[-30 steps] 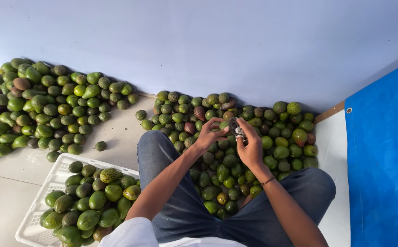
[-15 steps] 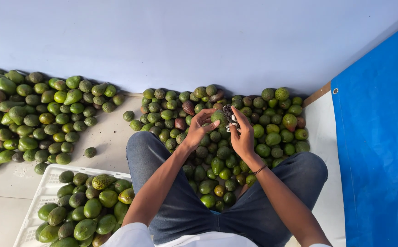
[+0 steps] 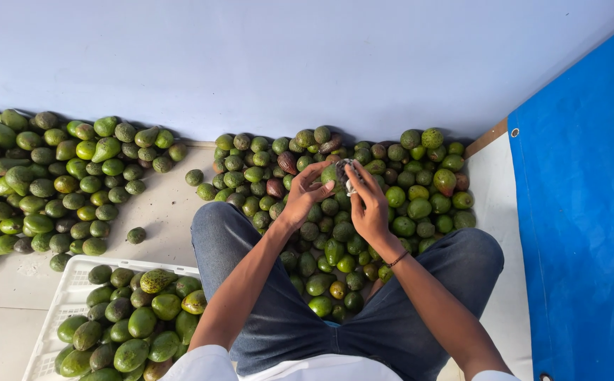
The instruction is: The person sits cross-legged on the floor and wipes individual avocados with a checkered cloth, picking them from a large pile and placing them into a white plastic crate. The person repeats this process for several avocados.
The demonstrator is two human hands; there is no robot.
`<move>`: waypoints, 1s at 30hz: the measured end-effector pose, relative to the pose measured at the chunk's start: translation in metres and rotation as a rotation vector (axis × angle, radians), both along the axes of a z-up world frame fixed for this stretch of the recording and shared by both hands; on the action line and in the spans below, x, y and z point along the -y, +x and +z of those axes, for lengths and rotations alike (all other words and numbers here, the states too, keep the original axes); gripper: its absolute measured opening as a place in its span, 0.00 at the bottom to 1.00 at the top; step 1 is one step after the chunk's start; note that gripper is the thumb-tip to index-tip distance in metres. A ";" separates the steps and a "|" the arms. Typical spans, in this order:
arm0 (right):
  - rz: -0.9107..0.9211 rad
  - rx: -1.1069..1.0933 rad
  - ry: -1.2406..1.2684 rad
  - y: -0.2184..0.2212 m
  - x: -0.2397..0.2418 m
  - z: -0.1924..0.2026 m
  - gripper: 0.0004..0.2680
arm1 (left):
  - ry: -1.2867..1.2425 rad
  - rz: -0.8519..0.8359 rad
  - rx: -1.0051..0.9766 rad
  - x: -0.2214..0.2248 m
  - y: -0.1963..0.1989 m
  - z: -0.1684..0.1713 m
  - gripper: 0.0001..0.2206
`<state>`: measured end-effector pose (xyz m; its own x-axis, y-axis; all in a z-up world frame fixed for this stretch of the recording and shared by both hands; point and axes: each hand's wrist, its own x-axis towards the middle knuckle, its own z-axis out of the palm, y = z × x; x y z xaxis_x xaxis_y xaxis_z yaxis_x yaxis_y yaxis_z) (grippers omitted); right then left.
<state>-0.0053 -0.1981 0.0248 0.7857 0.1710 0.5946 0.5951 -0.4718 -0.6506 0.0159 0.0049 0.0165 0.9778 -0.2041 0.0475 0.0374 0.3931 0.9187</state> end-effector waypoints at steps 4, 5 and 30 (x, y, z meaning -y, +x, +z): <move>0.038 -0.007 -0.054 -0.003 -0.001 0.006 0.23 | 0.031 0.029 0.012 -0.005 0.012 -0.020 0.26; 0.045 -0.046 0.019 0.000 -0.001 0.004 0.23 | 0.079 0.038 0.055 -0.005 0.009 -0.015 0.26; -0.035 -0.020 0.151 0.001 0.001 0.010 0.24 | -0.027 0.031 0.045 0.001 0.012 -0.012 0.24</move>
